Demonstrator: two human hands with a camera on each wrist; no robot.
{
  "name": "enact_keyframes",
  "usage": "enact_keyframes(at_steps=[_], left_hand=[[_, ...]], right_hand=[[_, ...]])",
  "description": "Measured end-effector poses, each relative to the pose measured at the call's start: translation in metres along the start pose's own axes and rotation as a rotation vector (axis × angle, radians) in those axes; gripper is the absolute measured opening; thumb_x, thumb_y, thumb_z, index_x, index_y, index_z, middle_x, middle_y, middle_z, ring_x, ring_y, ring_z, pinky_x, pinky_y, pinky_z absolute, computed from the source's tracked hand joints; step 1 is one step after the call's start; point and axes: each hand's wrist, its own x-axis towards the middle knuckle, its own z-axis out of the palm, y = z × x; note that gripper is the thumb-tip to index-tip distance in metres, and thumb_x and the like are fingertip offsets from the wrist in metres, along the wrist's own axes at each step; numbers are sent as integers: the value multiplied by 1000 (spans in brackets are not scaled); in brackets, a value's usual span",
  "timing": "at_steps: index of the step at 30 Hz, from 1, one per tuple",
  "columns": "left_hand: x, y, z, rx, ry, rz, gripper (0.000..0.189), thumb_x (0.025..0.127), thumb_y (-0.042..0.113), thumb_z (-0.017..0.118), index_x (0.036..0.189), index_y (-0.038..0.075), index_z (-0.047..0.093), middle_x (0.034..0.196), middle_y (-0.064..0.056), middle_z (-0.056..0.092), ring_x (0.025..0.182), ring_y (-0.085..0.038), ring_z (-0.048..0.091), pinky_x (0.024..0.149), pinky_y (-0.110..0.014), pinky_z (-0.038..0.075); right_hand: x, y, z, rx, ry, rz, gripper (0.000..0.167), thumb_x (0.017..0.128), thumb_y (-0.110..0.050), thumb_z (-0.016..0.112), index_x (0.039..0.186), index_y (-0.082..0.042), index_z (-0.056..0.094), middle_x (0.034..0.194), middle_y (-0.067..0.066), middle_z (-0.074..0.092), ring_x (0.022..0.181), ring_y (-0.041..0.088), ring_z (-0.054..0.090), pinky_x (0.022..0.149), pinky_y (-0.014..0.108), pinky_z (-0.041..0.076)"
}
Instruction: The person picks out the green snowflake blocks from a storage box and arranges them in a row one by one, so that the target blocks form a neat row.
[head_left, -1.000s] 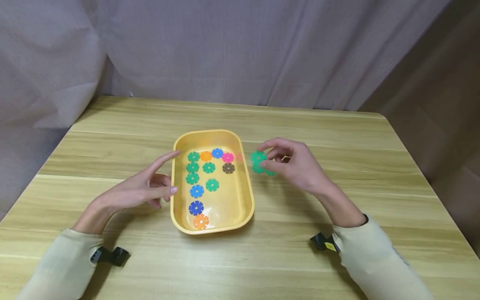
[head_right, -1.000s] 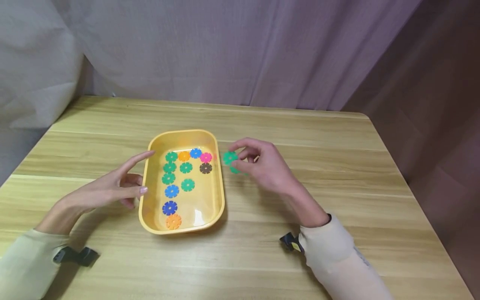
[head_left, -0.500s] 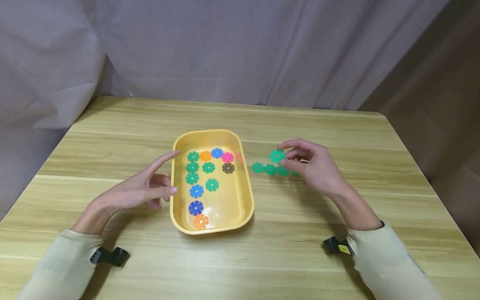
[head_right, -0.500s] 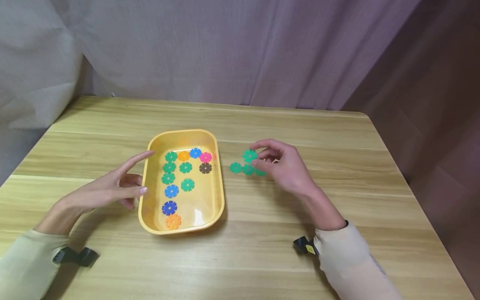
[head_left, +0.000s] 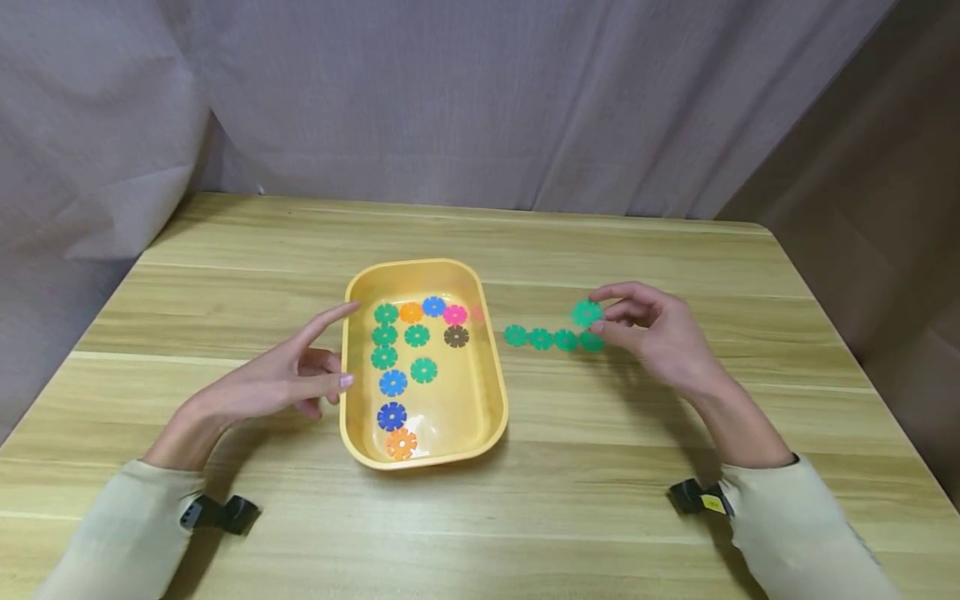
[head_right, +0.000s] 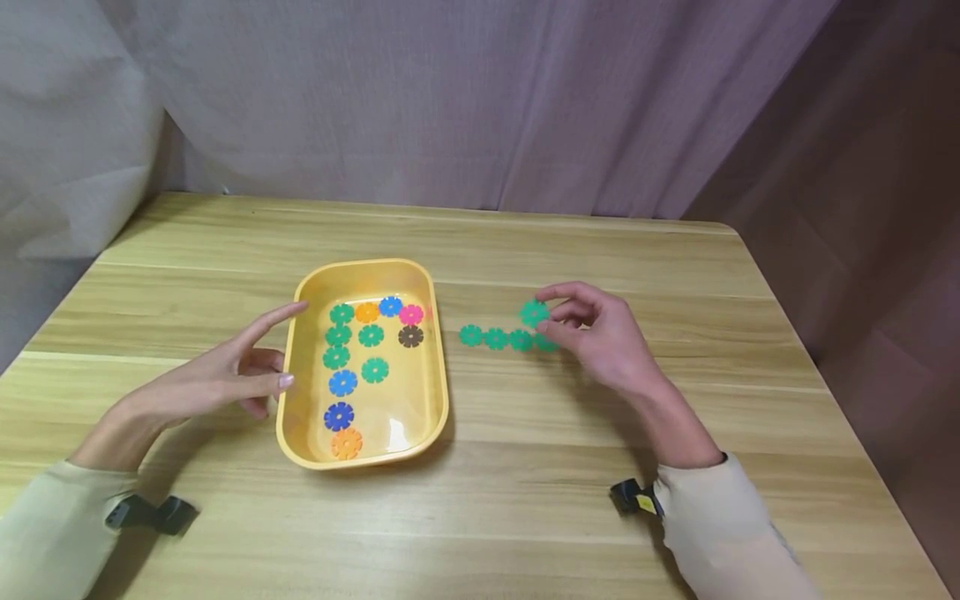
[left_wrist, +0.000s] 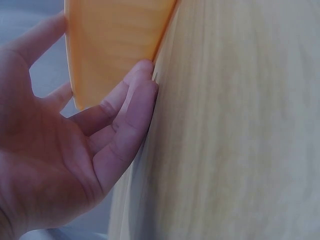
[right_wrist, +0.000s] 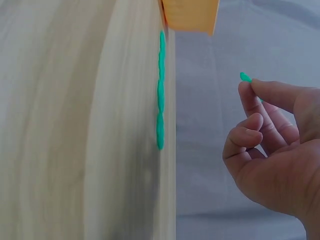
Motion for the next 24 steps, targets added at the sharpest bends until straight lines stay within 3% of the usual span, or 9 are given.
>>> enact_keyframes(at_steps=[9,19,24], left_hand=[[1,0,0,-1,-4,-4,93,101,29,73,168,42,10,102,-16,67,88,-25,66,72,-44,62],[0,0,0,2,6,-5,92,101,29,73,168,42,10,103,-15,67,89,-26,67,72,-44,62],[0,0,1,-3,8,-4,92,101,28,73,168,42,11,101,-15,67,88,-26,66,72,-45,62]], right_hand=[[-2,18,-25,-34,12,73,37,99,-23,77,133,-13,67,97,-9,76,97,9,62,78,21,50],[4,35,-34,-90,-37,148,40,99,-21,76,134,-7,64,92,-10,74,81,7,57,65,26,44],[7,39,-35,-153,-77,187,39,99,-21,75,134,-7,63,94,-3,74,75,11,56,61,27,43]])
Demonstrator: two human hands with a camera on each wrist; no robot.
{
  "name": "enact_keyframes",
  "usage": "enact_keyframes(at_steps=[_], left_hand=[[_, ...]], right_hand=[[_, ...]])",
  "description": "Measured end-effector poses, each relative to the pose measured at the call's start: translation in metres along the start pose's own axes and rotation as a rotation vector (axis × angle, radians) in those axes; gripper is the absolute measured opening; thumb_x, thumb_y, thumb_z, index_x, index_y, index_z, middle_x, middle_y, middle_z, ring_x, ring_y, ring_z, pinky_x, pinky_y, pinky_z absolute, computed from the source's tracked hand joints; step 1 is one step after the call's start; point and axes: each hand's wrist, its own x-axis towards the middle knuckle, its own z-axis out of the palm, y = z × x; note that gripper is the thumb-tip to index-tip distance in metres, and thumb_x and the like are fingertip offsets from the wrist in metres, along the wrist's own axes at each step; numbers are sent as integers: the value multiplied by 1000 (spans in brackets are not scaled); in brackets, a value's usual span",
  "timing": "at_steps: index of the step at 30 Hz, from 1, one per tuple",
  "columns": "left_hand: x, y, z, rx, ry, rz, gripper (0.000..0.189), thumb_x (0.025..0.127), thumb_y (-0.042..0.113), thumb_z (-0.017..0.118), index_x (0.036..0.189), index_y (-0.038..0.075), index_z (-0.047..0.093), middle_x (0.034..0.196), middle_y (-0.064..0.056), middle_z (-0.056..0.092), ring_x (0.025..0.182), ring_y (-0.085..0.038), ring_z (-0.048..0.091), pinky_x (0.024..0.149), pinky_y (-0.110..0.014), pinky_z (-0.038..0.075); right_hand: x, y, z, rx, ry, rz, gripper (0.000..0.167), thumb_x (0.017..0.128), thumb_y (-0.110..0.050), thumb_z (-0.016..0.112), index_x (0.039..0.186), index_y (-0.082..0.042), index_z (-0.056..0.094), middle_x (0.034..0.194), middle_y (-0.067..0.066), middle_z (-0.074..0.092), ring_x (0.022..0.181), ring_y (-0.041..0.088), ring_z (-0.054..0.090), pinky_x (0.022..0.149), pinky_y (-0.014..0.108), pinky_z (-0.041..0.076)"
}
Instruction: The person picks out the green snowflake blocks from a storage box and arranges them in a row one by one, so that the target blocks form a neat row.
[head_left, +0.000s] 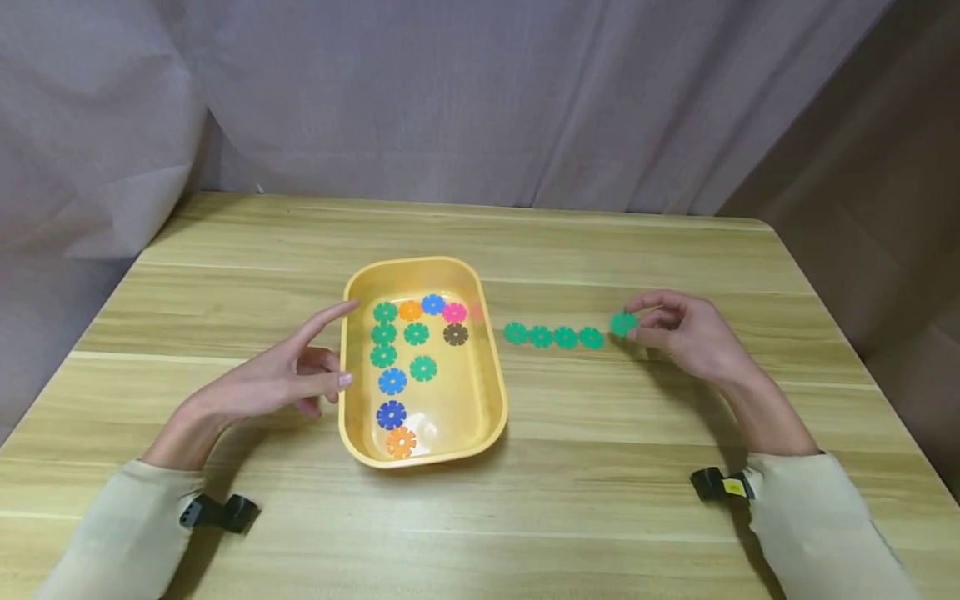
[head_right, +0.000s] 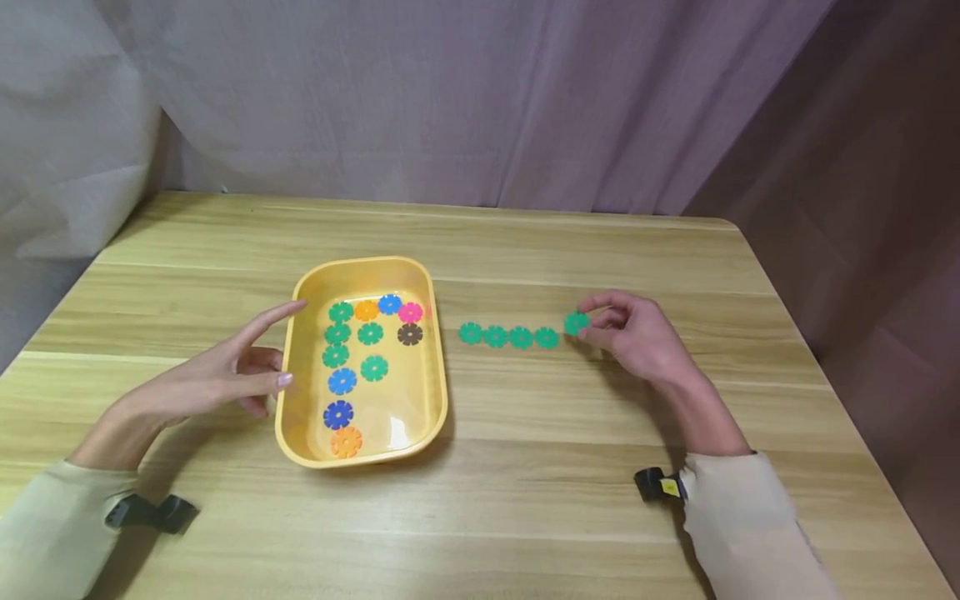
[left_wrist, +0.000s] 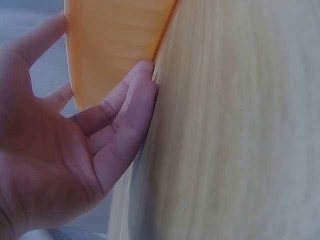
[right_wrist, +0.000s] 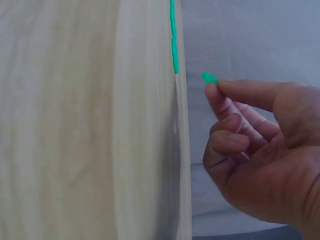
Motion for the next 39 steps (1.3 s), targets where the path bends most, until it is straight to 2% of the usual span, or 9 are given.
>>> enact_keyframes(at_steps=[6,13,22,31,39], left_hand=[[0,0,0,6,1,0,92,101,28,73,168,43,11,101,-15,67,88,-26,67,72,-45,62],[0,0,0,7,-1,-3,92,101,29,73,168,42,11,99,-15,66,88,-26,66,72,-45,62],[1,0,-1,-9,-12,21,93,102,26,72,168,41,10,98,-16,65,88,-25,67,73,-45,63],[1,0,0,-10,-12,19,93,102,25,72,169,39,9,99,-15,66,88,-24,67,73,-44,63],[0,-1,1,0,-8,19,93,102,26,72,169,39,9,99,-16,65,88,-25,67,73,-45,63]], right_hand=[[4,4,2,-89,-33,4,40,99,-19,73,136,-6,63,101,8,77,79,12,57,66,28,41],[6,7,5,-89,-67,6,41,98,-17,75,135,-4,62,101,8,77,84,11,60,74,26,44],[6,10,5,-15,-89,19,43,98,-14,74,136,1,60,93,5,74,72,10,57,64,27,49],[7,12,5,16,-102,38,44,97,-12,74,137,2,60,92,3,73,71,10,57,62,27,50],[8,14,6,-1,-99,32,43,97,-13,74,136,1,61,93,6,73,70,11,57,62,27,50]])
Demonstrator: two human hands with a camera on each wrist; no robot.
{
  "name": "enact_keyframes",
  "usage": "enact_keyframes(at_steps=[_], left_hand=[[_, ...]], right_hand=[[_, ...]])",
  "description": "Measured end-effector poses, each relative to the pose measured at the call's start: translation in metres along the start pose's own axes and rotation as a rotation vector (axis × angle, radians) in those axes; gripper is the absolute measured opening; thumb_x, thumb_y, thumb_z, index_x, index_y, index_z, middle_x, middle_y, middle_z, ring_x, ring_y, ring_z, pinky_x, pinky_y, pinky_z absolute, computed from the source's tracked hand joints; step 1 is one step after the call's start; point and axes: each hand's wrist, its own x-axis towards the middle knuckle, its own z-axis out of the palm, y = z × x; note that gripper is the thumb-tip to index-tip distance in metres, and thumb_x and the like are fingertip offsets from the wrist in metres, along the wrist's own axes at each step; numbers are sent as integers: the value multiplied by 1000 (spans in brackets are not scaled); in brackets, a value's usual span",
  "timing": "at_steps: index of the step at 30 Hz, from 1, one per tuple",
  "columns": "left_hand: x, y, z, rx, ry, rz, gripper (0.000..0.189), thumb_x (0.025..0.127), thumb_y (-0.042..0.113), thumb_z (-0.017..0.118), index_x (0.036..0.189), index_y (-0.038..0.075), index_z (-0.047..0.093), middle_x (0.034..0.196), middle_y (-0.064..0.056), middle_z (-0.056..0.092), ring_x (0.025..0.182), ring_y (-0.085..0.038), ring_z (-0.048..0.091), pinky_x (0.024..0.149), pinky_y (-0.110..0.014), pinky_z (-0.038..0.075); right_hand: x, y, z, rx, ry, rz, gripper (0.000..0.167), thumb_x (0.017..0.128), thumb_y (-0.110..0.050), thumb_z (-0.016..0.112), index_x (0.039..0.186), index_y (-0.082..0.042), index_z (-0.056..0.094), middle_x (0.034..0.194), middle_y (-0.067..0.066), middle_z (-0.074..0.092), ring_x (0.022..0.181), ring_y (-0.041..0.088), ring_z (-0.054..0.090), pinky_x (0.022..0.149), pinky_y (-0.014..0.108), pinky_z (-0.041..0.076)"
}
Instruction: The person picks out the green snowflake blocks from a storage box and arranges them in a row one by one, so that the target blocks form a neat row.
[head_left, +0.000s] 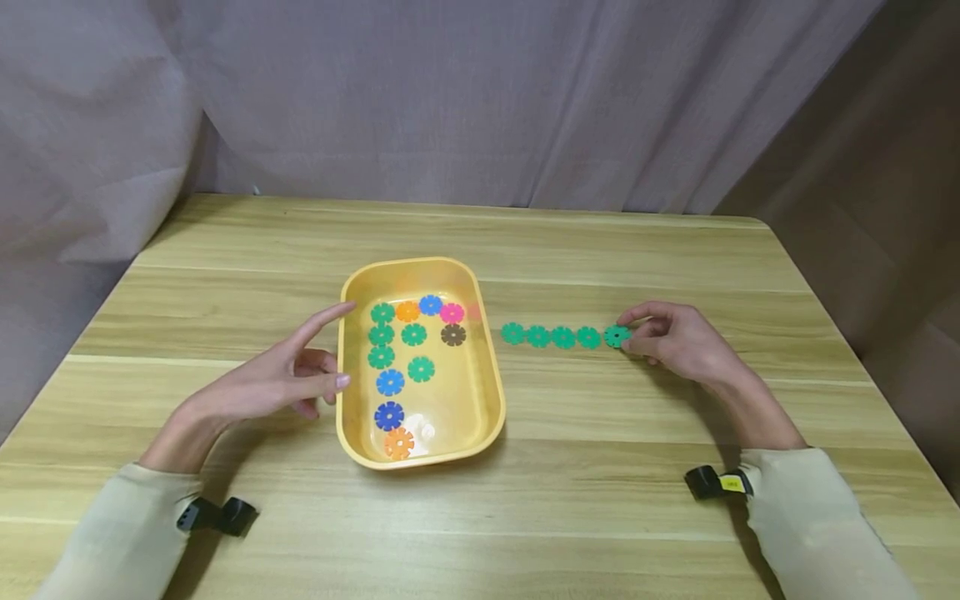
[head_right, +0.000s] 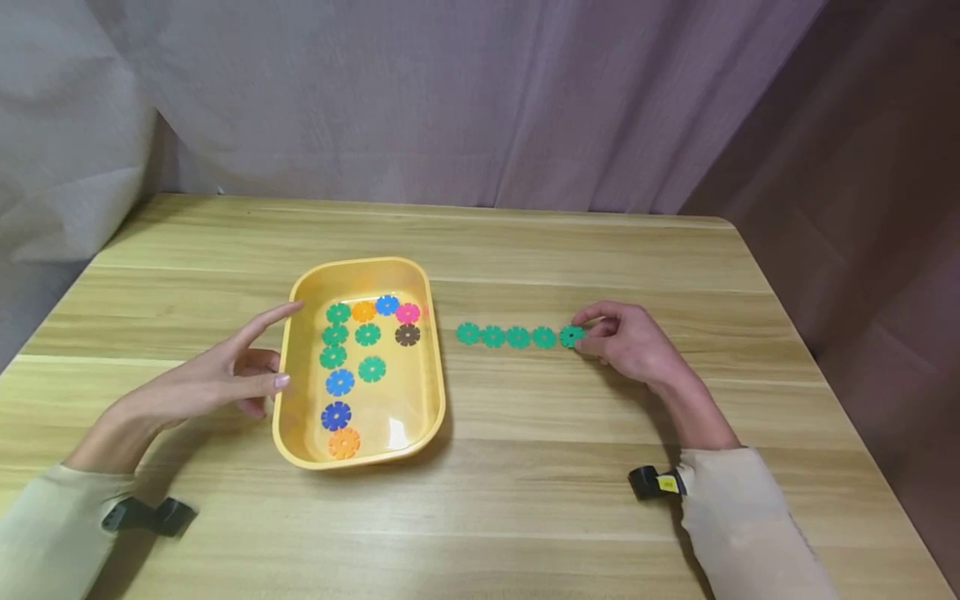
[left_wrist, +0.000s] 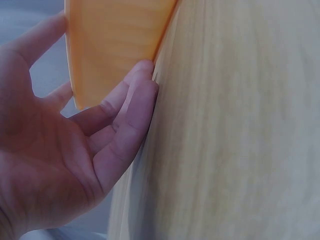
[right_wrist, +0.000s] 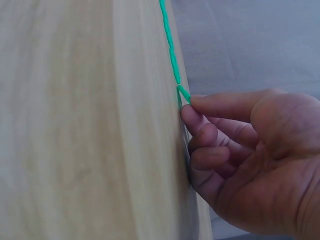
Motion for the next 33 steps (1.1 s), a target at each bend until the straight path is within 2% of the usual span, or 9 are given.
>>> enact_keyframes(at_steps=[10,17,23,28,33], left_hand=[[-1,-1,0,4,1,7,93,102,26,72,169,37,9,98,-16,65,87,-25,67,72,-45,63],[0,0,0,1,1,4,93,101,26,72,169,40,10,98,-16,66,87,-25,67,72,-45,63],[0,0,0,-9,-2,-1,93,102,25,73,169,39,10,99,-15,66,87,-25,67,72,-45,63],[1,0,0,-18,-7,3,93,102,25,72,169,39,10,100,-15,66,87,-25,66,72,-45,63],[1,0,0,-19,-5,2,93,102,25,73,169,40,10,99,-15,66,87,-25,66,72,-45,63]], right_hand=[[0,-3,1,-36,15,-1,41,97,-14,75,134,0,64,91,7,70,69,12,56,60,27,48],[-1,-2,1,-43,18,-14,39,97,-12,75,132,-1,65,92,9,70,72,12,59,63,27,52],[-3,-6,-4,-62,30,-28,42,97,-16,76,136,-3,65,95,11,72,71,13,61,62,27,51],[-5,-24,-8,-98,74,-66,42,97,-18,75,136,-6,66,98,10,71,71,13,59,60,27,48],[-9,-57,-6,-127,91,-143,34,97,-17,73,131,-10,70,98,8,70,75,13,58,61,27,46]])
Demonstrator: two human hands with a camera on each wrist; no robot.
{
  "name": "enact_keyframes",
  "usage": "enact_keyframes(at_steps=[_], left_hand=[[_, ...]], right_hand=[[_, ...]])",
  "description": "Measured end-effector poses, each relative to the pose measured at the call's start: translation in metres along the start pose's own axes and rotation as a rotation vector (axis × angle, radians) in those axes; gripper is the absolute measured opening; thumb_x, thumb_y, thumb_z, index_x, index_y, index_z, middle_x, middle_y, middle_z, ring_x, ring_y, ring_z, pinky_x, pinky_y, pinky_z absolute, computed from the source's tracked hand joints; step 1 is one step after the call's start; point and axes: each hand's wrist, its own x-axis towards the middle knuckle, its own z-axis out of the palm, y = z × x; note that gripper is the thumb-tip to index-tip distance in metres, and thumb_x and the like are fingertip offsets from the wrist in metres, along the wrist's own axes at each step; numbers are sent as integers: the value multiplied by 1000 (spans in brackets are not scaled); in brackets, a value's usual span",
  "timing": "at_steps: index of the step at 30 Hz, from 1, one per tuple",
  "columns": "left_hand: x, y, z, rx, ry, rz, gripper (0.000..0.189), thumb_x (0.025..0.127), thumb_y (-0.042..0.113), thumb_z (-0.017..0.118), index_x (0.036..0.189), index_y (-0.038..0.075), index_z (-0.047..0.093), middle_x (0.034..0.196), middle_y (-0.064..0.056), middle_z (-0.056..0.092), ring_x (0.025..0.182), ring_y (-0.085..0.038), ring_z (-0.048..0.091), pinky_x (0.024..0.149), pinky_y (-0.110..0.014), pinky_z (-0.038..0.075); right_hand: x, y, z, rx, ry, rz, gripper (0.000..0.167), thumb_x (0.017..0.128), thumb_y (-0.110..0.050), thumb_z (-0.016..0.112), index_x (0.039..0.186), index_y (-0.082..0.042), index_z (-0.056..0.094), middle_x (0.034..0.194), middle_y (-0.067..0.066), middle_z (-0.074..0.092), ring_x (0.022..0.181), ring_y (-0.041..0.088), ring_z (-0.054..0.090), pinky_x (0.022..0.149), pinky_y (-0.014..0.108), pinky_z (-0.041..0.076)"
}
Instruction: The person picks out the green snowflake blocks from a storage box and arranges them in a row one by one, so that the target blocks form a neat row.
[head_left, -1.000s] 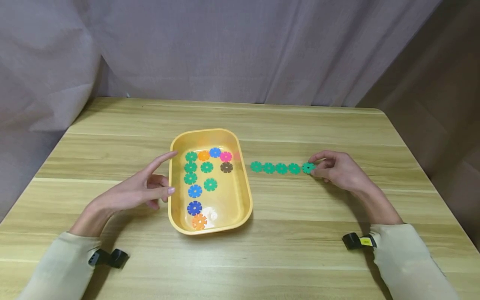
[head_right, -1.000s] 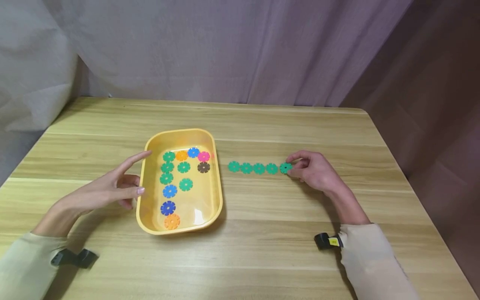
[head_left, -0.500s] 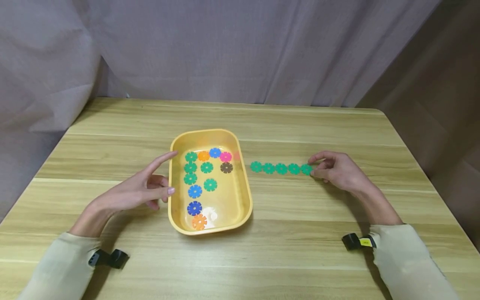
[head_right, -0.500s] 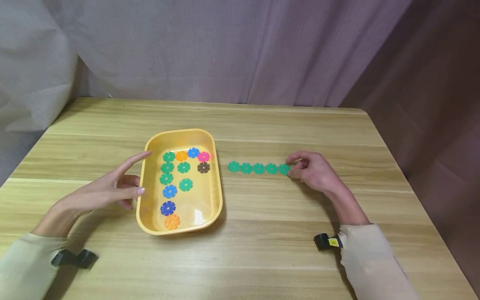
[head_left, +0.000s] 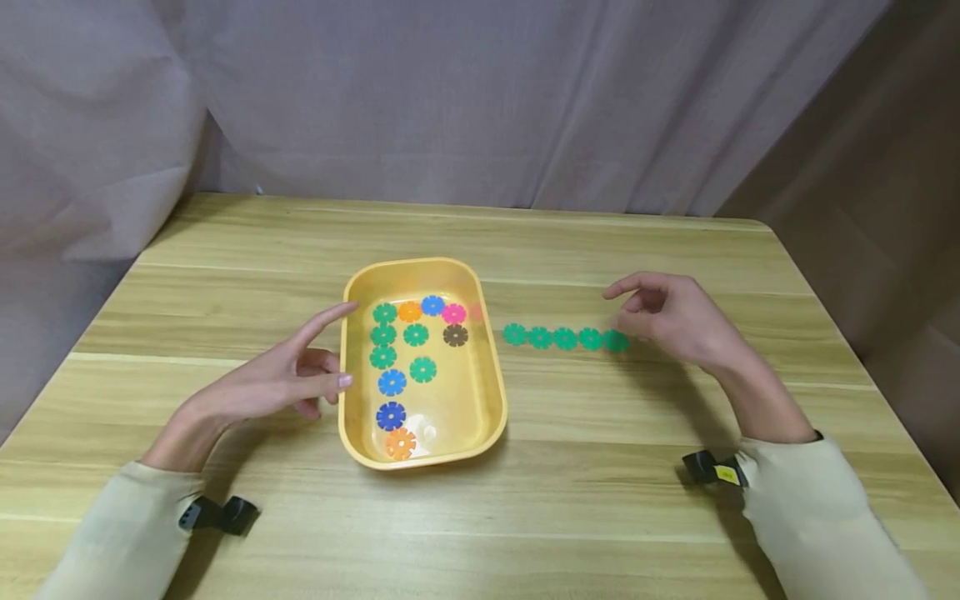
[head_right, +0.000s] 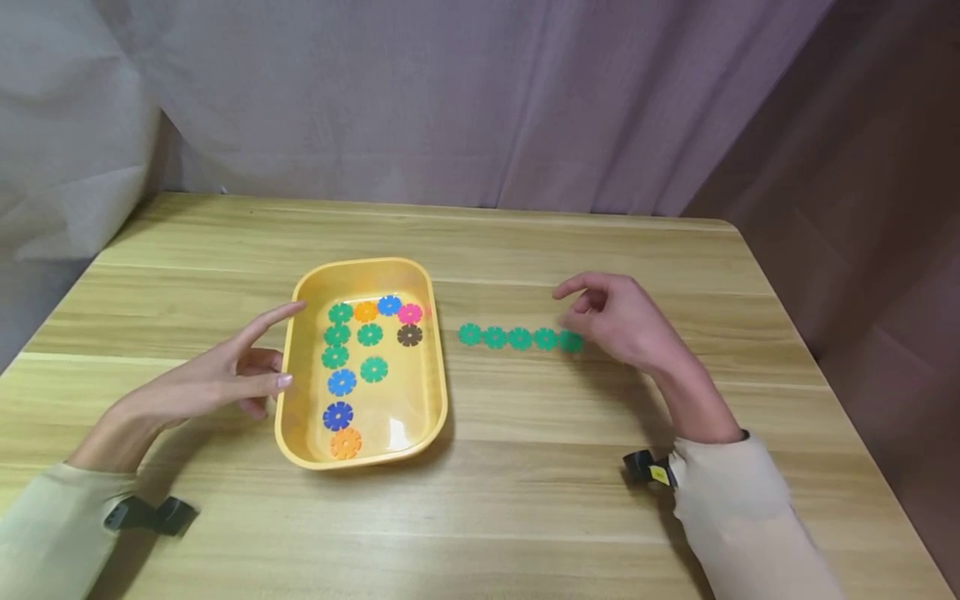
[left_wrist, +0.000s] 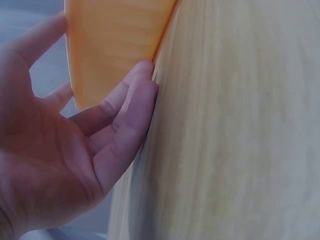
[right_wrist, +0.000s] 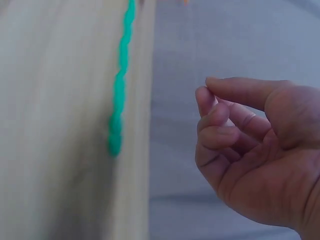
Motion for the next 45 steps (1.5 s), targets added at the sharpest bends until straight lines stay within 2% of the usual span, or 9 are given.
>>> enact_keyframes(at_steps=[9,16,22,27,34,39,45], left_hand=[[1,0,-1,-1,1,-17,93,101,28,73,168,40,10,103,-16,66,87,-26,66,73,-45,63],[1,1,-1,4,6,-33,94,101,29,74,168,41,10,104,-16,66,87,-26,66,74,-45,63],[1,1,0,2,3,-24,94,101,28,74,169,40,9,102,-16,65,86,-25,66,73,-46,63],[1,1,0,5,8,-32,94,101,29,74,168,41,10,102,-15,66,86,-26,66,74,-45,62],[2,2,0,4,6,-39,94,100,30,74,168,42,10,103,-15,66,87,-26,66,74,-46,62],[2,2,2,1,6,-45,94,100,31,74,168,42,10,103,-15,66,87,-27,66,74,-46,62],[2,2,3,1,5,-46,93,101,30,74,168,42,10,101,-15,67,87,-28,66,75,-46,62]], right_hand=[[3,-53,17,86,-75,-114,27,96,-13,76,123,-9,73,94,7,70,77,13,61,64,25,48],[8,-79,35,135,-129,-199,25,94,-10,78,118,-8,75,89,7,69,73,14,59,62,25,46],[14,-95,50,167,-189,-242,25,93,-2,75,117,-6,74,86,10,69,71,15,58,60,24,44],[18,-109,64,150,-233,-285,27,91,2,71,116,-7,76,85,6,69,75,19,60,64,25,46],[23,-125,87,127,-335,-334,27,91,-4,74,117,-10,75,89,2,73,82,18,66,75,30,54],[32,-131,104,35,-375,-363,26,92,-6,75,118,-9,75,88,0,74,83,15,68,80,31,56],[40,-134,117,-42,-419,-367,29,92,-4,71,120,-7,74,89,0,75,83,14,68,78,28,55]])
